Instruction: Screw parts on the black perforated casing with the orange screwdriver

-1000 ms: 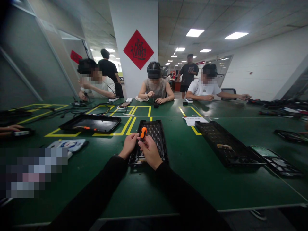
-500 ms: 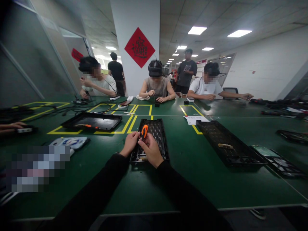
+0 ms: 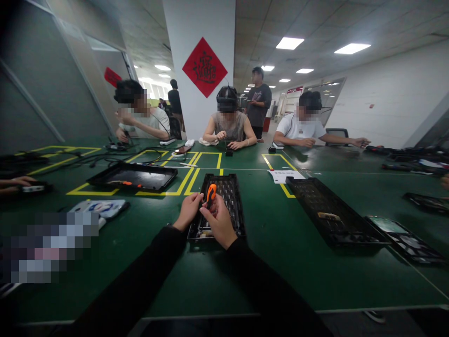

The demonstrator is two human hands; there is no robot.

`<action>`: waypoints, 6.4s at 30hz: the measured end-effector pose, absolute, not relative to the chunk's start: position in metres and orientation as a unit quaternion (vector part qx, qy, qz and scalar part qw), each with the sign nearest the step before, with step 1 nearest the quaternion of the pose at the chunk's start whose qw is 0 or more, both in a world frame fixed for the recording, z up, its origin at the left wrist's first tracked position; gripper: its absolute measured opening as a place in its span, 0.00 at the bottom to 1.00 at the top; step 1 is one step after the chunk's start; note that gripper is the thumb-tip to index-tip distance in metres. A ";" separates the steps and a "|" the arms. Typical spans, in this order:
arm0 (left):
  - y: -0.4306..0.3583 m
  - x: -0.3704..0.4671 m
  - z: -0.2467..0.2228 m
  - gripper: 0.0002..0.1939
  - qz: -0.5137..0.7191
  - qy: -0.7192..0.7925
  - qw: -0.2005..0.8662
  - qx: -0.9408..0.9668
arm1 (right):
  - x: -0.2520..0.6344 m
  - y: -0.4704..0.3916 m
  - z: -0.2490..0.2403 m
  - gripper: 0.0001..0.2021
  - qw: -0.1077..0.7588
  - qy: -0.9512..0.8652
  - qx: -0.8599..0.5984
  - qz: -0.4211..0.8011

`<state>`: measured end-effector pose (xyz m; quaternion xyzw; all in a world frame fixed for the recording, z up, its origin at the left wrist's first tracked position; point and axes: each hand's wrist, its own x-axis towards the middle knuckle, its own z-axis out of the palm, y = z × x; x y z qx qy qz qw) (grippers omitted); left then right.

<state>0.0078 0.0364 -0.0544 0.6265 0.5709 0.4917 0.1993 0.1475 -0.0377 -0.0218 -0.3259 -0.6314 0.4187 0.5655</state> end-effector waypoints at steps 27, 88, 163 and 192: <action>0.034 0.008 -0.054 0.19 0.514 0.573 0.216 0.601 | 0.145 -0.043 -0.016 0.18 0.545 -0.627 -0.335 0.445; 0.033 0.003 -0.058 0.18 0.502 0.569 0.163 0.631 | 0.148 -0.037 -0.021 0.16 0.543 -0.609 -0.305 0.491; 0.030 0.004 -0.057 0.19 0.496 0.577 0.155 0.630 | 0.147 -0.038 -0.018 0.16 0.547 -0.618 -0.305 0.475; 0.030 0.004 -0.056 0.19 0.500 0.571 0.159 0.632 | 0.146 -0.036 -0.023 0.21 0.555 -0.636 -0.324 0.427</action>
